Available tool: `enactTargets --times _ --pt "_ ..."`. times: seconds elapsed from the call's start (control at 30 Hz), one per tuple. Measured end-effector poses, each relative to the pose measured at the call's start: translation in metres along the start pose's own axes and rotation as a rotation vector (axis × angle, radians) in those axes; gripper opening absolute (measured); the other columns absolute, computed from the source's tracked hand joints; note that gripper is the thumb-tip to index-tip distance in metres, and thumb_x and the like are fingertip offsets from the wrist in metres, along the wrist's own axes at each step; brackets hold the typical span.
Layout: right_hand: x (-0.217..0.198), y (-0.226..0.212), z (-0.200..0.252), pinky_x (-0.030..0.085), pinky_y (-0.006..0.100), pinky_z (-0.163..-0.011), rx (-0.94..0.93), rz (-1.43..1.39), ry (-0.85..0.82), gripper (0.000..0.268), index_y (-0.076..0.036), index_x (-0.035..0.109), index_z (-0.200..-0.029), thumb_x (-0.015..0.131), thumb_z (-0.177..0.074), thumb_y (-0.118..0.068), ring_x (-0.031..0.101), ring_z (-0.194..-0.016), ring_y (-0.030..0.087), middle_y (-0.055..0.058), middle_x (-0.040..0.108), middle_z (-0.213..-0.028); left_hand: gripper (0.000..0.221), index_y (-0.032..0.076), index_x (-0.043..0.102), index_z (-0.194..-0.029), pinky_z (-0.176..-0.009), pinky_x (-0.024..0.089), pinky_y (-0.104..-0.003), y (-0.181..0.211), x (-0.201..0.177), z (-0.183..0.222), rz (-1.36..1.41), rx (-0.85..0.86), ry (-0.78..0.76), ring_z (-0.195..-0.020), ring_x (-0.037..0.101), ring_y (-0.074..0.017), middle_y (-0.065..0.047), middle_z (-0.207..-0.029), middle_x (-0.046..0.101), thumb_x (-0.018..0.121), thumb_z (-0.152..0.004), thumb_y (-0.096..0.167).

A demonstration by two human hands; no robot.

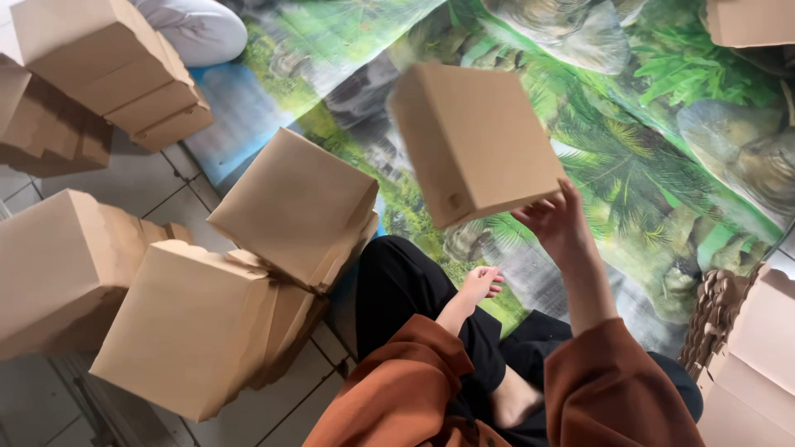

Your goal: The person folds cardboard sheets into boxes by hand while sitting on the floor and stacks the completed boxes to the side.

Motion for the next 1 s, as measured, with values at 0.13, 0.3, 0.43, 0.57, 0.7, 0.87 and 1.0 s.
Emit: enactTargets --times 0.13,0.3,0.43,0.57,0.7,0.87,1.0 --pt "0.079 0.014 -0.004 0.049 0.054 -0.089 0.027 0.162 -0.090 0.057 0.002 0.054 -0.114 0.059 -0.088 -0.048 0.062 -0.095 0.038 0.022 0.059 -0.103 0.025 0.012 0.059 -0.105 -0.053 0.057 -0.021 -0.007 -0.001 -0.008 0.027 0.006 0.022 -0.069 0.069 -0.0149 -0.007 -0.093 0.070 0.056 -0.093 0.034" --pt "0.146 0.049 0.002 0.055 0.058 -0.083 -0.047 0.287 -0.247 0.057 0.005 0.055 -0.119 0.067 -0.085 -0.039 0.063 -0.095 0.038 0.021 0.055 -0.111 0.029 0.007 0.058 -0.111 -0.060 0.056 -0.021 -0.003 0.002 0.000 0.003 0.039 0.009 -0.076 0.067 -0.0151 -0.010 -0.098 0.068 0.051 -0.096 0.031" --pt "0.182 0.066 0.009 0.057 0.057 -0.081 -0.032 0.326 -0.280 0.061 0.010 0.054 -0.119 0.069 -0.085 -0.039 0.064 -0.091 0.038 0.022 0.054 -0.110 0.033 0.005 0.058 -0.110 -0.056 0.058 -0.026 -0.029 -0.010 -0.014 0.020 0.035 0.067 -0.070 0.067 -0.0197 -0.013 -0.091 0.066 0.051 -0.097 0.034" --pt "0.203 0.077 0.014 0.060 0.053 -0.077 -0.025 0.430 -0.280 0.056 0.007 0.057 -0.117 0.069 -0.086 -0.038 0.066 -0.086 0.030 0.017 0.060 -0.106 0.031 0.005 0.058 -0.110 -0.056 0.058 -0.026 -0.004 -0.013 0.009 0.050 0.034 0.084 -0.070 0.067 -0.0194 -0.012 -0.092 0.066 0.051 -0.097 0.033" --pt "0.216 0.082 0.019 0.060 0.050 -0.077 0.020 0.485 -0.273 0.047 0.003 0.061 -0.114 0.069 -0.086 -0.035 0.068 -0.085 0.028 0.013 0.063 -0.102 0.030 0.006 0.059 -0.110 -0.056 0.058 -0.026 -0.004 -0.019 -0.005 0.070 0.042 0.096 -0.070 0.067 -0.0191 -0.012 -0.092 0.067 0.052 -0.097 0.033" --pt "0.214 0.090 0.013 0.061 0.047 -0.080 0.038 0.473 -0.265 0.044 0.001 0.061 -0.111 0.069 -0.087 -0.036 0.066 -0.085 0.022 0.009 0.063 -0.100 0.029 0.008 0.059 -0.110 -0.056 0.058 -0.025 0.005 -0.026 0.025 0.090 0.024 0.096 -0.070 0.068 -0.0188 -0.011 -0.093 0.067 0.052 -0.096 0.032" --pt "0.220 0.087 0.019 0.061 0.045 -0.081 0.044 0.457 -0.246 0.039 -0.001 0.060 -0.101 0.071 -0.084 -0.036 0.063 -0.087 0.018 0.007 0.059 -0.095 0.028 0.008 0.059 -0.110 -0.055 0.058 -0.025 -0.006 -0.021 0.024 0.093 0.008 0.078 -0.070 0.068 -0.0185 -0.011 -0.093 0.067 0.052 -0.096 0.032"
Point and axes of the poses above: each hand's wrist, its own z-axis away from the middle knuckle, its own x-axis out of the palm, y = z × x, the point moved 4 cm from there along -z, towards the middle knuckle
